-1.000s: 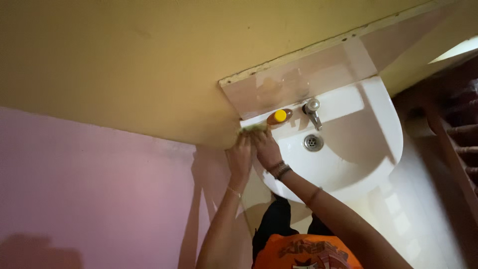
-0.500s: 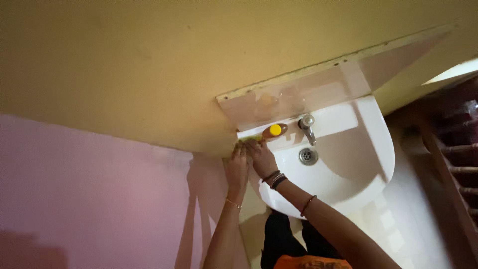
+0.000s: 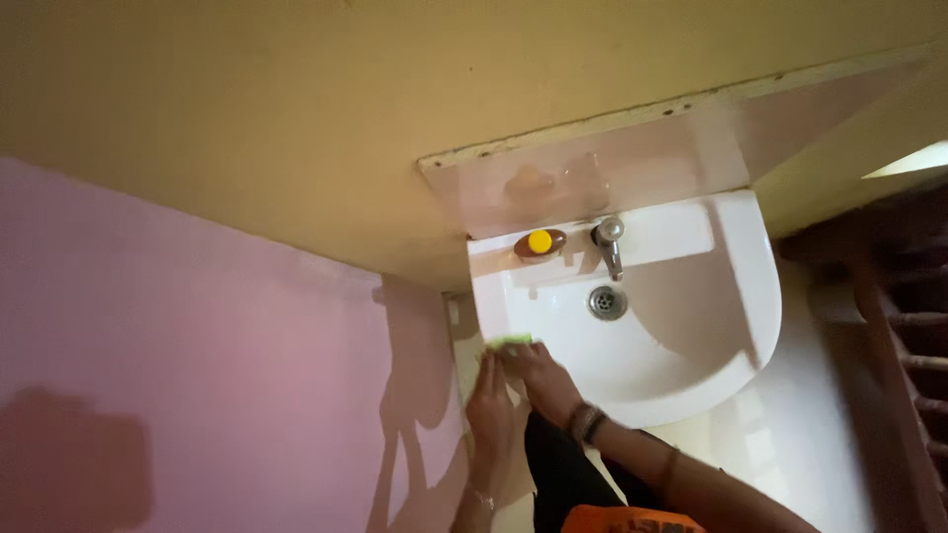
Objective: The person uses a green cloth to wipe the surface of a white wall-mounted sink, including the basin, faucet, and surrounding wall area. The person repeatedly wipes and folds the cloth while cleaning the sink.
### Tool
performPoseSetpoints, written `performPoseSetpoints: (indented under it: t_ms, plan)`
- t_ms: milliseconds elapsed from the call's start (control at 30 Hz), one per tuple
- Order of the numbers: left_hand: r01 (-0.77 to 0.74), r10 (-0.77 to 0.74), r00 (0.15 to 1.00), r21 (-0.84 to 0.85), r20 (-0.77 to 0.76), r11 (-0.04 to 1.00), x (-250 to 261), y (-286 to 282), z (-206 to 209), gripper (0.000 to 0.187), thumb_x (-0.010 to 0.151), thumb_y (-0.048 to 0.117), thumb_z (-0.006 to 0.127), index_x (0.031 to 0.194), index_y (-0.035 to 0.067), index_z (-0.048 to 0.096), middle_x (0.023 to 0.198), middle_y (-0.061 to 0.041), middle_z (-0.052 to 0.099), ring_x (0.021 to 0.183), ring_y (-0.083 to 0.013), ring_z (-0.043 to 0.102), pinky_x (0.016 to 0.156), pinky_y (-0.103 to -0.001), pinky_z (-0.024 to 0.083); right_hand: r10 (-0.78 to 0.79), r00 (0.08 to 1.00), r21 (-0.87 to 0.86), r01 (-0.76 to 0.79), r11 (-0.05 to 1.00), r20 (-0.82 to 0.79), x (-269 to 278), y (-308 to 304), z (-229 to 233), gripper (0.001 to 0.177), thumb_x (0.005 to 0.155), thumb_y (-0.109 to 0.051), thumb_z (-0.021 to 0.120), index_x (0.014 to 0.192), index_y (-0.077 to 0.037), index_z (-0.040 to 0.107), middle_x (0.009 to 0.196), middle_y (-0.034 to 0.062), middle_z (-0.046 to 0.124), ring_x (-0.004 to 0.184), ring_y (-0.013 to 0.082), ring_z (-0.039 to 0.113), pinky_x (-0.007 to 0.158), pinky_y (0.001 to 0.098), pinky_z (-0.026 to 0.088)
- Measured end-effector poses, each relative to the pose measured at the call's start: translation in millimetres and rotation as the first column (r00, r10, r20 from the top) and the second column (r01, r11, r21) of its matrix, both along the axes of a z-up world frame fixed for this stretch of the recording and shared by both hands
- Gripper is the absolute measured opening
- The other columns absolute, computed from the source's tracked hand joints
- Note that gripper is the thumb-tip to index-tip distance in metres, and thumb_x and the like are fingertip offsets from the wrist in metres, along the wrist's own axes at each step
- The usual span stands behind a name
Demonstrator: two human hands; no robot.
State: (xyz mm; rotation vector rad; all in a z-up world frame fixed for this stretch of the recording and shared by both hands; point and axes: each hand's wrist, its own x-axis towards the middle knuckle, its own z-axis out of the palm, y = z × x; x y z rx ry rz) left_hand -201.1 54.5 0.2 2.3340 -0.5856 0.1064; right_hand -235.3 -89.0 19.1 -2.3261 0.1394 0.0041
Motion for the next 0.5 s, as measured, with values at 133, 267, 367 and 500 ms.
performPoseSetpoints:
  t_ms: [133, 267, 367, 500]
  plan:
    - [0.003, -0.003, 1.000, 0.060, -0.008, 0.998, 76, -15, -7, 0.055, 0.088, -0.006, 0.057, 0.142, 0.005, 0.063, 0.144, -0.010, 0.062, 0.100, -0.0262, 0.073, 0.080, -0.032, 0.061, -0.011, 0.984, -0.241, 0.054, 0.969, 0.177, 77, -19, -16, 0.052, 0.078, 0.005, 0.054, 0.129, -0.004, 0.061, 0.134, 0.0141, 0.058, 0.121, 0.0392, 0.052, 0.098, 0.0423, 0.054]
    - [-0.023, 0.018, 1.000, 0.346, 0.019, 0.938, 73, -28, -12, 0.041, 0.092, -0.004, 0.059, 0.132, 0.005, 0.064, 0.152, -0.003, 0.060, 0.077, -0.0185, 0.072, 0.059, -0.027, 0.059, 0.030, 0.995, -0.071, -0.024, 0.997, 0.092, 74, -30, -18, 0.053, 0.082, 0.007, 0.052, 0.131, -0.011, 0.063, 0.130, 0.0082, 0.060, 0.117, 0.0352, 0.055, 0.095, 0.0401, 0.055]
    - [-0.097, 0.088, 0.995, 0.293, 0.044, 0.951, 6, -19, -8, 0.044, 0.093, -0.004, 0.057, 0.134, 0.009, 0.068, 0.146, -0.009, 0.062, 0.067, -0.0177, 0.072, 0.046, -0.026, 0.056, 0.112, 0.991, -0.048, -0.109, 0.993, 0.070, 24, -29, -13, 0.051, 0.082, 0.006, 0.055, 0.130, -0.011, 0.064, 0.129, 0.0094, 0.060, 0.111, 0.0346, 0.056, 0.096, 0.0423, 0.053]
    - [-0.144, 0.129, 0.989, 0.288, 0.069, 0.947, -88, -4, -27, 0.040, 0.093, 0.017, 0.061, 0.129, -0.001, 0.066, 0.137, -0.015, 0.065, 0.074, -0.0202, 0.073, 0.056, -0.025, 0.061, 0.230, 0.972, -0.012, -0.231, 0.973, -0.055, -34, -22, -9, 0.047, 0.079, 0.002, 0.057, 0.125, -0.010, 0.064, 0.126, 0.0084, 0.061, 0.111, 0.0336, 0.055, 0.091, 0.0390, 0.055]
